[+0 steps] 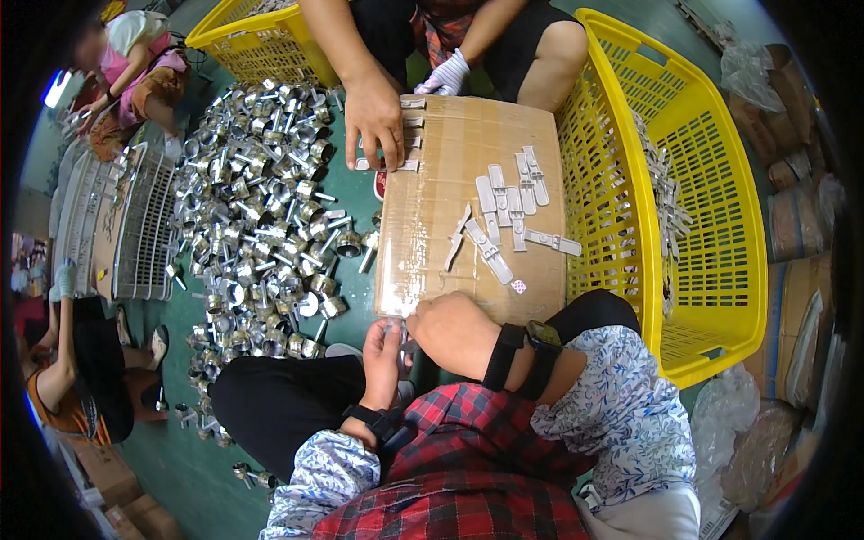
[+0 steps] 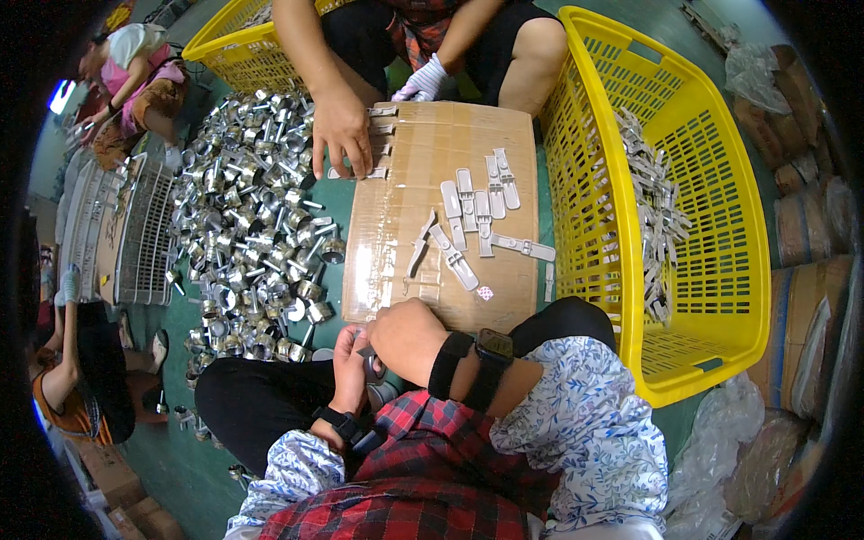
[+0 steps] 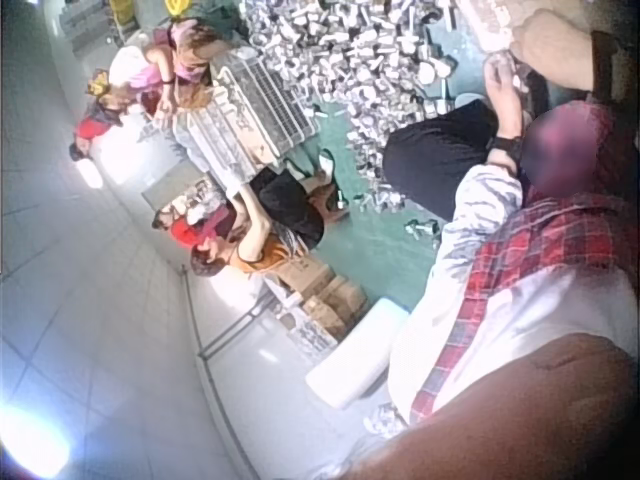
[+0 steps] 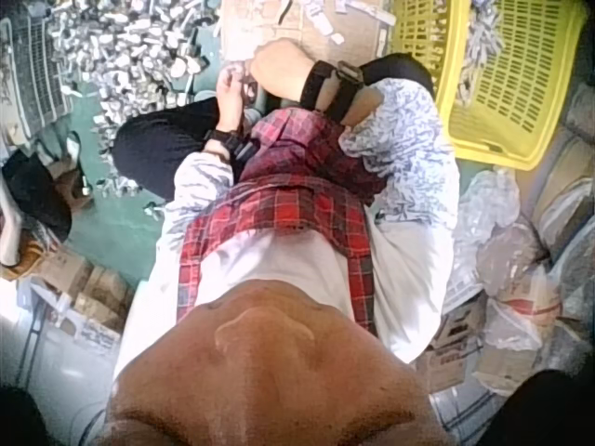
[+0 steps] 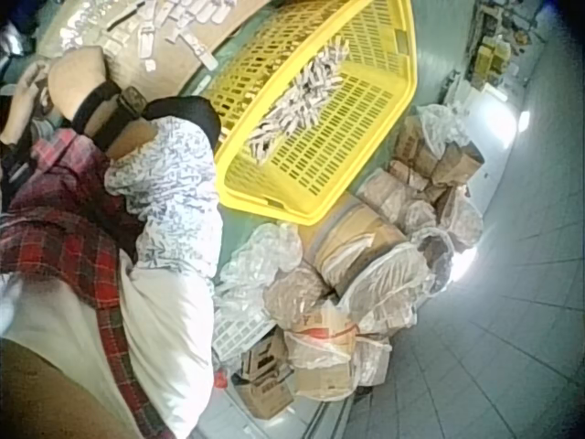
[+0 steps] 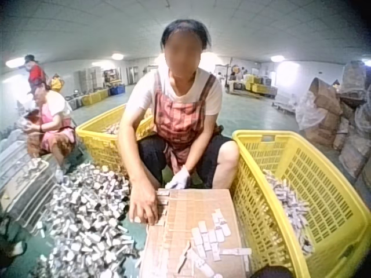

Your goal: Assembling and sorting small metal hardware components like latches and door handles in a manufacturing setting.

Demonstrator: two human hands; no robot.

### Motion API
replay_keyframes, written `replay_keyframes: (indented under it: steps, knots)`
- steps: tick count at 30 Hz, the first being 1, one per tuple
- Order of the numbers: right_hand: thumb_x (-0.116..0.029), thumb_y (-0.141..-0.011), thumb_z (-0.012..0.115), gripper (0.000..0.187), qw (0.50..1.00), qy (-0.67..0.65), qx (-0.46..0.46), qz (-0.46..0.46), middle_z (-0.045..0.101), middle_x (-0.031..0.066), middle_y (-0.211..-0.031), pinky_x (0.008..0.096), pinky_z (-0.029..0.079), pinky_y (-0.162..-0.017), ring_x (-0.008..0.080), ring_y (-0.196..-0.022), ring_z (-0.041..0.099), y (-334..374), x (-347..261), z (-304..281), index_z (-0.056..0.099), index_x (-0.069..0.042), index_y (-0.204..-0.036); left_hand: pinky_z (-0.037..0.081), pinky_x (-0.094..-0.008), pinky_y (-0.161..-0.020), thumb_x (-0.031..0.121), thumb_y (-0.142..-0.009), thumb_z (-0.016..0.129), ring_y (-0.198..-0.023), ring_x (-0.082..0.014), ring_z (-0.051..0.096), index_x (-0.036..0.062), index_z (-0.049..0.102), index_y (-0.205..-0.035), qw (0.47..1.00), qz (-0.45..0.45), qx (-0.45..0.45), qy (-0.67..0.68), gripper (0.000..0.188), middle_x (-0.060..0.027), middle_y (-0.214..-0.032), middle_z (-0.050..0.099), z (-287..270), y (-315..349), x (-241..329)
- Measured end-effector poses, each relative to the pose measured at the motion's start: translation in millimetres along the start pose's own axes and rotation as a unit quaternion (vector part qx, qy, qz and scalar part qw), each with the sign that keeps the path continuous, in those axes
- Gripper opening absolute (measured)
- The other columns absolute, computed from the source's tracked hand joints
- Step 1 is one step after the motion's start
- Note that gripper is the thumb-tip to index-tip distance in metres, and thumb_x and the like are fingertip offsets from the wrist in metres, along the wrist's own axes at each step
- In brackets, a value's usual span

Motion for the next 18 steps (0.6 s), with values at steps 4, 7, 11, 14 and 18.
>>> replay_keyframes:
  steps: [4, 7, 11, 14, 18]
  knots:
    - [-0.015, -0.085, 0.058, 0.015, 1.0, 0.005, 0.004, -0.003, 0.069, 0.011, -0.083, 0.0378, 0.053, -0.067, 0.026, -0.077, 0.07, 0.1, -0.2, 1.7, 0.069, -0.006, -0.09, 0.042, -0.0196, -0.05, 0.022, -0.106, 0.052, -0.058, -0.0058, 0.052, 0.0061, 0.057, -0.11, 1.0, -0.003, 0.002, 0.0, 0.017, -0.0019, -0.086, 0.063, -0.6, 0.0, -0.8]
    - [-0.015, -0.085, 0.058, 0.015, 1.0, 0.004, 0.008, -0.004, 0.068, 0.011, -0.082, 0.0377, 0.053, -0.066, 0.0259, -0.077, 0.07, 0.2, -0.4, 0.1, 0.069, -0.006, -0.09, 0.042, -0.0198, -0.05, 0.022, -0.106, 0.052, -0.059, -0.006, 0.052, 0.0062, 0.057, -0.11, 1.0, 0.001, -0.001, 0.003, 0.017, -0.0018, -0.087, 0.063, -1.1, -0.8, -2.1]
    - [-0.015, -0.085, 0.058, 0.015, 1.0, 0.008, 0.009, -0.002, 0.068, 0.0109, -0.082, 0.0378, 0.053, -0.066, 0.026, -0.077, 0.07, 0.7, -0.1, 0.4, 0.069, -0.005, -0.089, 0.043, -0.0198, -0.05, 0.021, -0.106, 0.052, -0.059, -0.0062, 0.052, 0.0062, 0.057, -0.111, 1.0, -0.001, 0.003, -0.001, 0.016, -0.0019, -0.088, 0.063, 0.5, 0.7, -0.2]
    - [-0.016, -0.085, 0.058, 0.016, 1.0, 0.0, 0.012, -0.003, 0.068, 0.0111, -0.082, 0.0378, 0.053, -0.066, 0.0262, -0.076, 0.07, 0.6, -0.2, 0.9, 0.069, -0.005, -0.089, 0.043, -0.0199, -0.05, 0.02, -0.106, 0.052, -0.059, -0.0062, 0.053, 0.0062, 0.057, -0.111, 1.0, 0.001, 0.004, 0.001, 0.016, -0.0019, -0.088, 0.063, -0.6, -0.2, -1.4]
    - [-0.016, -0.085, 0.057, 0.016, 1.0, -0.001, 0.024, -0.005, 0.068, 0.0116, -0.081, 0.038, 0.053, -0.066, 0.0267, -0.076, 0.07, 1.3, 0.0, -0.9, 0.069, -0.006, -0.089, 0.043, -0.0199, -0.05, 0.019, -0.106, 0.052, -0.059, -0.0063, 0.053, 0.0062, 0.057, -0.111, 1.0, 0.005, 0.002, -0.002, 0.015, -0.0018, -0.087, 0.063, -1.6, -1.5, -3.2]
Point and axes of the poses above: each hand's wrist, its own y-axis away from the middle knuckle, its own z-axis out of the palm, x = y × z, the point moved 8 cm from there along -y, towards the middle knuckle
